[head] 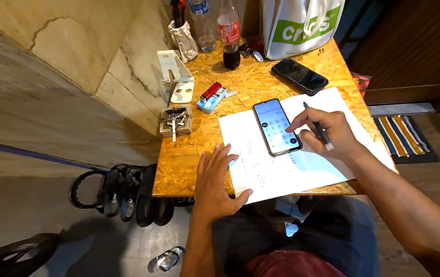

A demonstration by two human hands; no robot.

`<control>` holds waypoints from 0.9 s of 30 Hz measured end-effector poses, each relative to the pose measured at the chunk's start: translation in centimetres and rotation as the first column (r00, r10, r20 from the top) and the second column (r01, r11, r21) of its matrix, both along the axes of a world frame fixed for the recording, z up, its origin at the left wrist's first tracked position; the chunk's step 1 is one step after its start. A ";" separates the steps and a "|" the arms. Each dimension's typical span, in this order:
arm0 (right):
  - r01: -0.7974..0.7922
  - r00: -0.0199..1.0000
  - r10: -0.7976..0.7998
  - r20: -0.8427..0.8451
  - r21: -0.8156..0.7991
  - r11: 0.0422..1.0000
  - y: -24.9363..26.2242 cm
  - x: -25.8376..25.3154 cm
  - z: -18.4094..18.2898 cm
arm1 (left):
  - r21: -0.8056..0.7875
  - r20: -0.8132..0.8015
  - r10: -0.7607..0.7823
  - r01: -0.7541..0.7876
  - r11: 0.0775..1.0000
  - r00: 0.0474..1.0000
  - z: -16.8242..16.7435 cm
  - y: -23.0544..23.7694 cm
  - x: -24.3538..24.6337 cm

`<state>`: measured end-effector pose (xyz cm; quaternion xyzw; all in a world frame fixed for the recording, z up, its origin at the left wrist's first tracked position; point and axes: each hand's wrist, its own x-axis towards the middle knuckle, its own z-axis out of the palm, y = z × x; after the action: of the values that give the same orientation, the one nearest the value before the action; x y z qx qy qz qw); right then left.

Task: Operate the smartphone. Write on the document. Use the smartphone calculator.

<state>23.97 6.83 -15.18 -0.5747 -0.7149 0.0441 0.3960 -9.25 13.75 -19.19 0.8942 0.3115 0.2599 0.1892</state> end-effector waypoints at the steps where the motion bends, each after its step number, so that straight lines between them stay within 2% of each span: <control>1: -0.004 1.000 0.004 0.009 -0.024 1.000 0.1 -0.1 -0.2 | 0.002 0.000 -0.002 0.002 1.000 1.000 0.0 0.0 0.0; 4: -0.004 0.999 0.008 0.035 -0.105 0.994 0.3 -0.5 -0.3 | 0.001 -0.003 -0.004 0.004 1.000 1.000 0.0 0.0 0.0; 7: -0.024 0.998 0.031 0.056 -0.120 0.992 0.7 -1.2 0.0 | 0.003 0.000 -0.002 0.002 1.000 1.000 0.0 0.0 0.1; 12: -0.058 0.972 0.103 0.213 -0.206 0.977 1.8 -2.2 0.2 | 0.004 0.018 -0.004 0.004 1.000 1.000 0.0 0.0 0.0; 14: -0.052 0.975 0.088 0.206 -0.174 0.983 1.7 -1.9 0.2 | 0.004 0.021 -0.005 0.005 1.000 1.000 0.1 0.0 0.0; 19: 0.002 0.998 0.000 0.067 -0.038 0.999 0.1 0.3 0.1 | 0.008 0.003 0.003 -0.003 1.000 1.000 0.1 0.0 0.0; 27: 0.007 1.000 -0.008 0.014 0.028 1.000 -0.3 0.7 0.3 | 0.011 0.005 0.002 -0.002 1.000 1.000 0.1 -0.1 0.0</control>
<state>24.66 6.53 -14.87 -0.5719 -0.7161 0.0284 0.3990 -9.29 13.64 -19.12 0.8943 0.3104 0.2642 0.1847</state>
